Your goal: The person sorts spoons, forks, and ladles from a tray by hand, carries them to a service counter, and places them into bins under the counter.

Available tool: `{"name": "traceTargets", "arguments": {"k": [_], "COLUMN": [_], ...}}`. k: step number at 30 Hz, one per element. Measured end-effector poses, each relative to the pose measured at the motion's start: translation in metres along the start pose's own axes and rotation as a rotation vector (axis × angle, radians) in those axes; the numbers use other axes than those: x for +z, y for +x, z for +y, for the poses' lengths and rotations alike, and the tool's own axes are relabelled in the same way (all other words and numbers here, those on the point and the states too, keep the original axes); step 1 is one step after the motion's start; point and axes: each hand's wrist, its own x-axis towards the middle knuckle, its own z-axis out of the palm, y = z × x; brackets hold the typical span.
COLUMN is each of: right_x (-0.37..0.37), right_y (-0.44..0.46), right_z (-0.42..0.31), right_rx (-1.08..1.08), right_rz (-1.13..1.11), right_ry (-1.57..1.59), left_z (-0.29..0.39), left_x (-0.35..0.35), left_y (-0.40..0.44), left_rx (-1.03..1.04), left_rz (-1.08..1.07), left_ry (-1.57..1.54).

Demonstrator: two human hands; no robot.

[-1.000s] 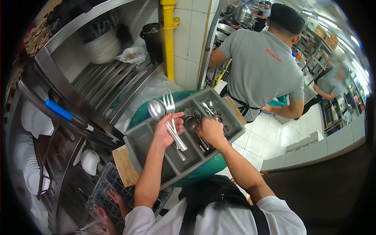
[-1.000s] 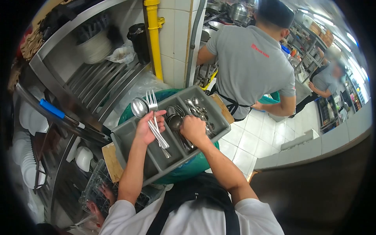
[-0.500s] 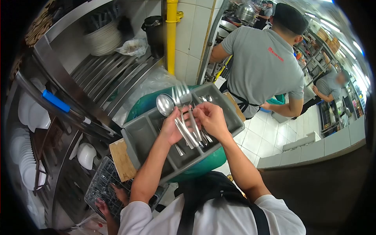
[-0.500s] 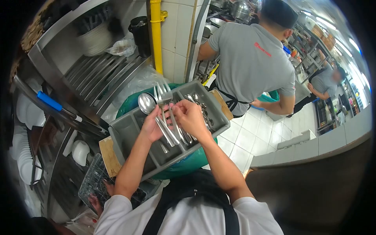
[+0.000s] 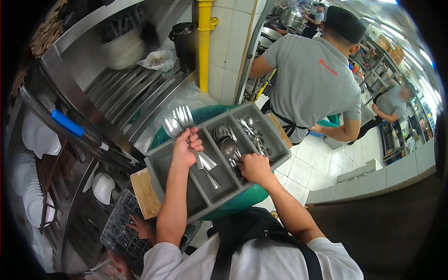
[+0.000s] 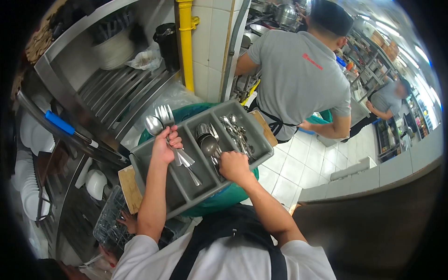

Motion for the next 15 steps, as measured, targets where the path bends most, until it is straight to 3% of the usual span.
{"name": "traceTargets", "arguments": {"k": [5,8,12,15], "right_x": [-0.019,-0.024,-0.031,-0.015], "right_y": [-0.007,-0.010,0.005,0.025], "right_z": [0.024,0.042,0.072,0.103], "right_rx": [-0.027,0.038,0.185,0.225], "right_rz": [0.003,0.123,0.369,0.337], "right_ry": [0.514,0.671,0.424,0.237], "left_z": [0.022,0.030,0.033,0.030], "left_x": [-0.006,-0.012,-0.015,-0.015], "left_y": [-0.011,-0.011,-0.008,-0.008], "left_rx": [0.114,0.167,0.201,0.192], "left_rz": [0.060,0.106,0.154,0.139], "left_ry": [-0.041,-0.128,-0.130,-0.131]}}
